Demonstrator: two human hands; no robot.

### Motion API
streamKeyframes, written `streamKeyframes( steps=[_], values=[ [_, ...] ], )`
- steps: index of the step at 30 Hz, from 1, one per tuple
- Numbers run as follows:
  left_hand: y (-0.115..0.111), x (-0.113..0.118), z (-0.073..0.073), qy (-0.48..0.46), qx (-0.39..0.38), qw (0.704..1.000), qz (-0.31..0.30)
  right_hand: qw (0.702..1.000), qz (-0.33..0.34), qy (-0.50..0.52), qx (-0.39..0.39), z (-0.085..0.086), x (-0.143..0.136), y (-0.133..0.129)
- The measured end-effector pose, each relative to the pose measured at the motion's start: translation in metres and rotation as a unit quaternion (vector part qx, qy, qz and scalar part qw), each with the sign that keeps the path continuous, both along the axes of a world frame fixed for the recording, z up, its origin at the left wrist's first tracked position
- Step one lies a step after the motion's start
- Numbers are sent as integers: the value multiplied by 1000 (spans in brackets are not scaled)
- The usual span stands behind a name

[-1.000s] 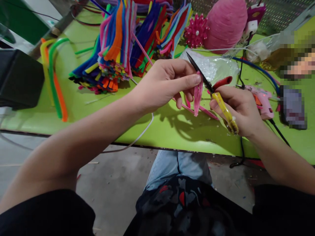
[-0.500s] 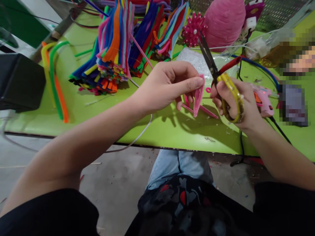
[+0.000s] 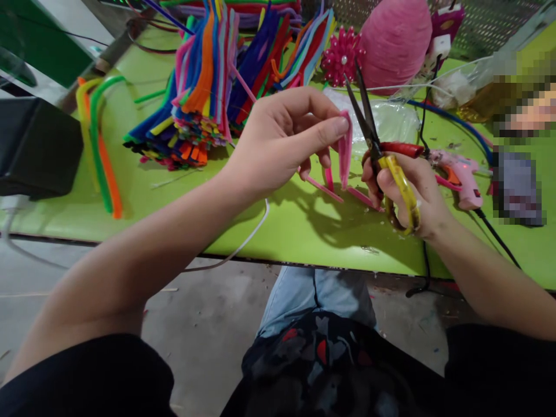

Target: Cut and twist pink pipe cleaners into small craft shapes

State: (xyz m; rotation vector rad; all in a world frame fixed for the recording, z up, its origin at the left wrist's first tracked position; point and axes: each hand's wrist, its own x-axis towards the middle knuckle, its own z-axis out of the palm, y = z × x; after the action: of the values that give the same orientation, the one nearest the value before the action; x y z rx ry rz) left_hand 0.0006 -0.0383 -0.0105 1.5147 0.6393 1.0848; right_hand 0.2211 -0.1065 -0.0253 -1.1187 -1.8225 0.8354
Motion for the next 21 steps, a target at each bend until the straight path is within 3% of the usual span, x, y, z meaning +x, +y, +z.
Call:
streamKeyframes(
  steps=[7,21],
  values=[
    [-3,1,3,-2,-5,1000,-5,1000,7,8,-25,9,-8,-4],
    [-2,3,-1,-29,-51,997,-47,999,-1,29,-42,9,-11,-8]
  ],
)
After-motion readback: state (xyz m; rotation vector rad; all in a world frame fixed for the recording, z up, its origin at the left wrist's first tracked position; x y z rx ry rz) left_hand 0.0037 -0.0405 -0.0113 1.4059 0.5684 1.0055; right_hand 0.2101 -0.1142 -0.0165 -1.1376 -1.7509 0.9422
